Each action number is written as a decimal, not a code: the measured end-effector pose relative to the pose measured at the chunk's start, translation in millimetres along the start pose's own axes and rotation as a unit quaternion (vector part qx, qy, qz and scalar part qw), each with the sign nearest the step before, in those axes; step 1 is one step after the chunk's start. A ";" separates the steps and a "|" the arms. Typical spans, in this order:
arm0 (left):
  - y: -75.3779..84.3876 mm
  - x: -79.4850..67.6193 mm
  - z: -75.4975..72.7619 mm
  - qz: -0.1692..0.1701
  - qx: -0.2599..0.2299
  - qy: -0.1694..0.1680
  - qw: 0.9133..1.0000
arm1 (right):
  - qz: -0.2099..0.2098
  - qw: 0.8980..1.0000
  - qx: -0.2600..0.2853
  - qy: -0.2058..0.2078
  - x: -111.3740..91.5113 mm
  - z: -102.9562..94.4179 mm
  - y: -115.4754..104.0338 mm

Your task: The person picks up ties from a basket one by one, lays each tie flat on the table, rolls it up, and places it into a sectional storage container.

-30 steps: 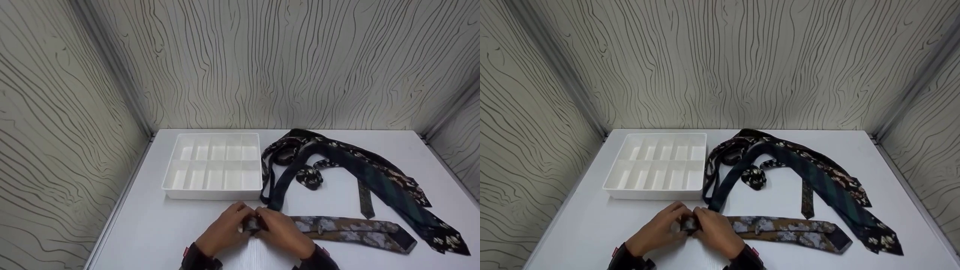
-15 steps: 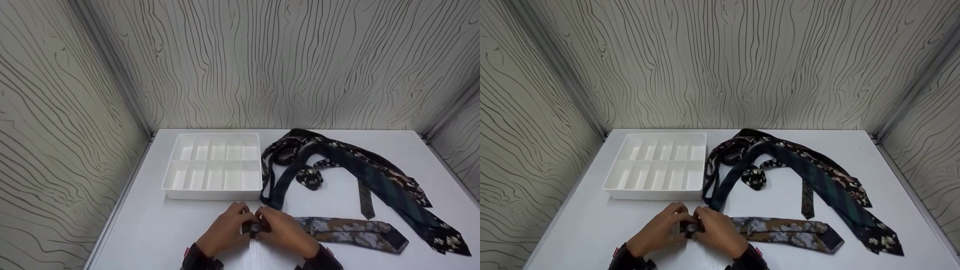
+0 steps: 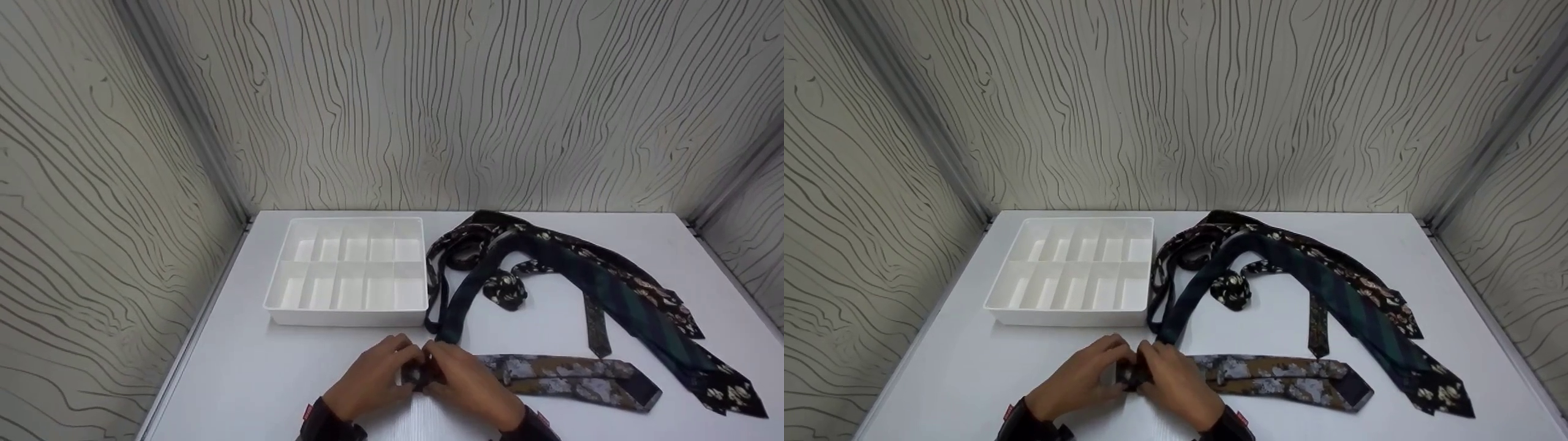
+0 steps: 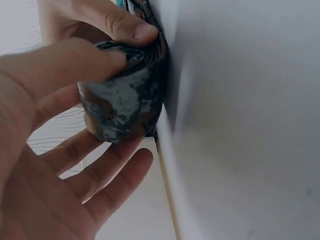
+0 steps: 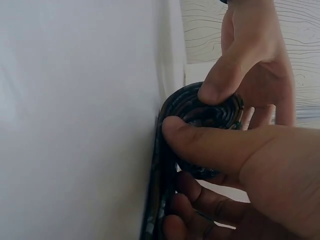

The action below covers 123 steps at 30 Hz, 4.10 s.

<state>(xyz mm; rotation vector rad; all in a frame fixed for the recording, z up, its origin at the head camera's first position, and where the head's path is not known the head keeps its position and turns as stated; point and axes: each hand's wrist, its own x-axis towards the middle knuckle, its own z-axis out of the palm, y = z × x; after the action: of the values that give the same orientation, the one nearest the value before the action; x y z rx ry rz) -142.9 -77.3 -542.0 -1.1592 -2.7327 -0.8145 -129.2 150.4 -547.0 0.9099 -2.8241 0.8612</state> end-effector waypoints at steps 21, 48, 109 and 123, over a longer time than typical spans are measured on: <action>5.0 5.0 2.5 0.048 0.046 0.005 0.998 | 0.011 0.999 -0.050 -0.011 -8.7 -0.7 2.0; 7.9 4.6 5.4 0.024 0.055 0.025 0.998 | 0.013 0.998 -0.063 0.006 -7.7 1.6 1.2; 15.4 15.1 0.7 0.013 0.007 -0.003 1.000 | 0.101 0.995 0.011 -0.023 -10.4 -9.0 -0.9; 19.9 17.6 2.5 0.031 0.070 0.021 0.997 | 0.094 0.994 0.041 -0.039 -13.8 -9.0 8.7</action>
<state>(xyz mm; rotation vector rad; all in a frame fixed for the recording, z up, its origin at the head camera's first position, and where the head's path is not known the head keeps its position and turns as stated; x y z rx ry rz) -141.5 -53.1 -530.8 -1.1774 -2.6567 -0.6225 -123.6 168.1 -546.6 0.7101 -3.0000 0.9900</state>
